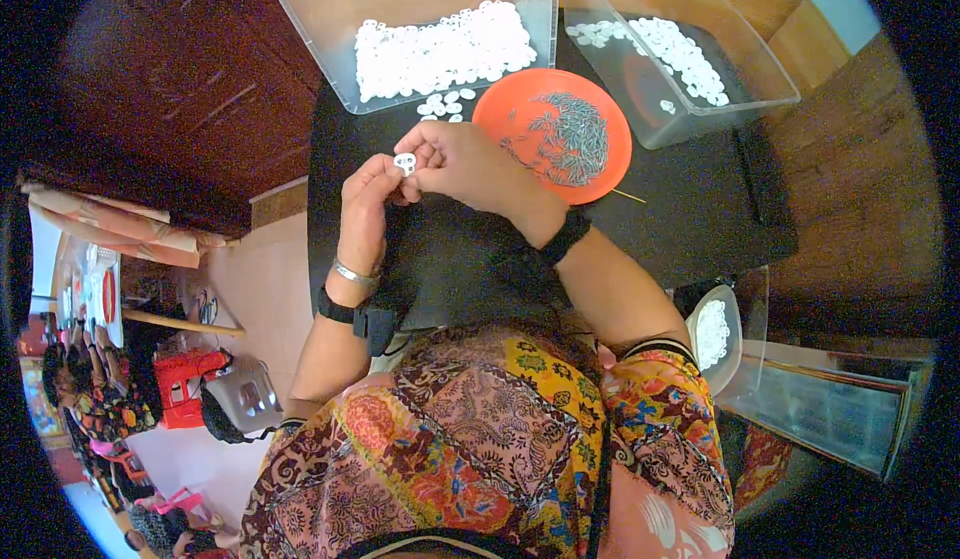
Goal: Assembling small white plastic components by hand on a workbench.
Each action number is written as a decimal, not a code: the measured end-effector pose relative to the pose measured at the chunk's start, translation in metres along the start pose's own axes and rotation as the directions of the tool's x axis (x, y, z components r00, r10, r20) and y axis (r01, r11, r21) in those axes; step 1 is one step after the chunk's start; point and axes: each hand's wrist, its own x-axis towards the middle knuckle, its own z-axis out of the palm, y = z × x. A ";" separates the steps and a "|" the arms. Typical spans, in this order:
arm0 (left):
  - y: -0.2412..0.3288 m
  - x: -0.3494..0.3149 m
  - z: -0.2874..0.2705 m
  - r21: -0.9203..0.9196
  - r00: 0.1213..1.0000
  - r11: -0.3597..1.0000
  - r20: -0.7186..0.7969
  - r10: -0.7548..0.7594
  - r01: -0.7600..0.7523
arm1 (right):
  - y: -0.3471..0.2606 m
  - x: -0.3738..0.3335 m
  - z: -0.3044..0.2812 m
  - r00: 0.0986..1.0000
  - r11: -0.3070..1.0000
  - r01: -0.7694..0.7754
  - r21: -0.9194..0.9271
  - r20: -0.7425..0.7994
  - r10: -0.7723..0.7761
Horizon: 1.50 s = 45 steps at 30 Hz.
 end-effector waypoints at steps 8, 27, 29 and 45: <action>-0.001 0.002 -0.003 0.042 1.000 0.999 -0.010 0.023 -0.022 | 0.000 0.000 0.000 0.999 1.000 -0.016 0.008 0.036 0.016; 0.001 0.001 -0.004 -0.182 0.999 0.983 0.015 0.039 -0.035 | -0.016 -0.007 0.015 0.930 0.816 0.289 -0.500 -0.054 -0.363; 0.002 0.000 -0.002 -0.191 0.999 0.981 0.008 0.044 -0.041 | -0.019 -0.008 0.015 0.929 0.798 0.293 -0.526 -0.042 -0.369; 0.005 -0.006 0.002 -0.222 0.990 0.967 0.032 0.137 -0.127 | -0.024 -0.010 0.016 0.893 0.729 0.353 -0.586 -0.022 -0.450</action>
